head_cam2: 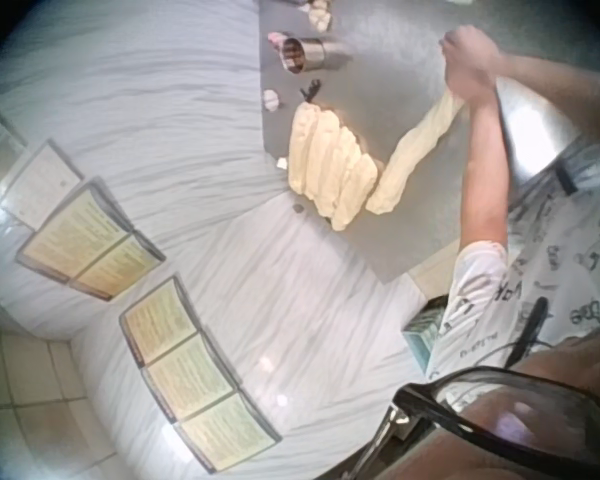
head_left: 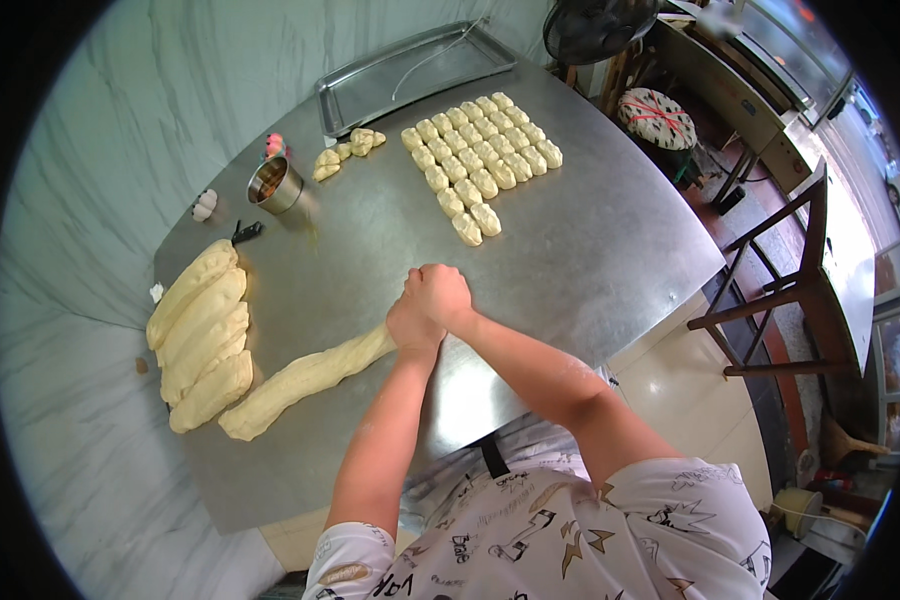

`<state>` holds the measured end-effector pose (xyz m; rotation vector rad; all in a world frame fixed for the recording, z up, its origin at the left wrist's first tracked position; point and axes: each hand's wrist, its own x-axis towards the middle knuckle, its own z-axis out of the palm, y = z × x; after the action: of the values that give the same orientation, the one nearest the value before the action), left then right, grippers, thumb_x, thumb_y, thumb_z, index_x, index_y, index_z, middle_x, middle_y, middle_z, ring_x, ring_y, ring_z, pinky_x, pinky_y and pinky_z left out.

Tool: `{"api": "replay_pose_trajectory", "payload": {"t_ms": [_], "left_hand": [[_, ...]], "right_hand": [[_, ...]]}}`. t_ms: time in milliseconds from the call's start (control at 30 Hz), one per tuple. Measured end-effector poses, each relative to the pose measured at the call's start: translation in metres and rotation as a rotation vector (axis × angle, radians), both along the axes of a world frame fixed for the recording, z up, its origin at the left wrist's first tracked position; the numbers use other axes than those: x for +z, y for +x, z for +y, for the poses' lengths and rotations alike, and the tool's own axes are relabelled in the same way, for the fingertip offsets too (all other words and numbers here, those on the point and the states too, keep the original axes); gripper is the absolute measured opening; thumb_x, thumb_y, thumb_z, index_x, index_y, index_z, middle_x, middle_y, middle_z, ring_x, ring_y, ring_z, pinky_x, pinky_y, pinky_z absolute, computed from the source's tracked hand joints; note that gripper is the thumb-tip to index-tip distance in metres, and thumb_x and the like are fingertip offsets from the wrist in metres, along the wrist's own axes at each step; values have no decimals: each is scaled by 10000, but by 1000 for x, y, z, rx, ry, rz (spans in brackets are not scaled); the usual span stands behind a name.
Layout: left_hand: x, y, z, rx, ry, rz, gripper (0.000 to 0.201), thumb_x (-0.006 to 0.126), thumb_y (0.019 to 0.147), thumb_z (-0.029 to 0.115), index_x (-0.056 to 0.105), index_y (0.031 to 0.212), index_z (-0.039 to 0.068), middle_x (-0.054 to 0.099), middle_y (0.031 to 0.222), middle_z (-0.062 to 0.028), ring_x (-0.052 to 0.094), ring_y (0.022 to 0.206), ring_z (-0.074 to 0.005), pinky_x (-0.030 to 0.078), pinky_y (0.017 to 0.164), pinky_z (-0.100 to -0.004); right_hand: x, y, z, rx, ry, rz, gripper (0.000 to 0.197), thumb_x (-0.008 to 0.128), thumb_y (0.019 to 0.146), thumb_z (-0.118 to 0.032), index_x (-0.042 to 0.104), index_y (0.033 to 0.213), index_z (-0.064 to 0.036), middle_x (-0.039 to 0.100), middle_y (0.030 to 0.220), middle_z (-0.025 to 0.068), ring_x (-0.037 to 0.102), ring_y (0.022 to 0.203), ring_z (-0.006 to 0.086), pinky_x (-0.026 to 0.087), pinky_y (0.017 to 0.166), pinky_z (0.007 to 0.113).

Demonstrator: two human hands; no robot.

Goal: The person rolls out a long strip of dough on a metal table and then breaks off small portions by hand, rolling each into a ball and placing it in a grid.

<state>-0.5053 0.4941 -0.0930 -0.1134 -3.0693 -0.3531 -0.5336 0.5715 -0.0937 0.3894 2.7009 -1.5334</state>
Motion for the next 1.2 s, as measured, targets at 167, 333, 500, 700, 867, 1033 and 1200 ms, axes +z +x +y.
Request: {"api": "replay_pose_trajectory", "payload": {"t_ms": [167,333,500,700,867,1033,1200], "left_hand": [[2,-8,5,-41,-116,-117,326,675,975,349,634,1159,83,817,1013,-123,802,941,-319,638,799,-444],[-14,-21,-8,-22,4,-131,272,691,950,339,674,1071,96,807,1001,-155,785,961,-374,622,820,-479],[-12,-18,-31,68,123,37,402,745,921,402,642,1159,94,763,1022,-177,730,958,-427,571,856,-528],[-5,31,-54,-68,-154,137,886,783,903,590,491,1579,97,674,1213,-165,625,1184,-371,409,1090,-596],[-14,34,-76,-133,-283,146,826,790,859,671,608,1424,97,687,1102,-148,673,1026,-361,527,940,-561],[-18,6,-78,-202,-265,183,697,803,845,668,679,1288,144,724,1009,-128,732,924,-355,593,798,-516],[-1,-28,-80,-135,9,-38,647,782,870,656,698,1312,192,778,1067,-140,753,996,-390,598,825,-527]], "right_hand": [[-5,-6,14,23,94,-77,350,628,971,-310,824,924,-23,783,953,261,759,917,470,621,866,541],[14,13,16,546,508,219,247,675,944,-258,736,773,-90,712,796,152,717,783,362,600,753,461],[71,64,47,578,-107,588,229,705,1001,-281,738,917,-71,690,829,82,649,816,196,541,752,370],[27,-14,198,30,-271,135,453,603,1039,-376,783,1272,-32,797,1108,197,743,1050,245,563,962,398],[23,-64,218,25,-17,160,432,670,981,-372,801,1264,-73,811,1080,197,779,999,291,588,909,414],[-24,-102,195,-75,60,34,462,830,874,-474,831,1016,-35,804,973,196,768,900,354,595,838,451],[-25,-99,177,-182,423,490,461,809,913,-468,788,1000,-16,794,942,207,765,911,377,602,833,479]]}}
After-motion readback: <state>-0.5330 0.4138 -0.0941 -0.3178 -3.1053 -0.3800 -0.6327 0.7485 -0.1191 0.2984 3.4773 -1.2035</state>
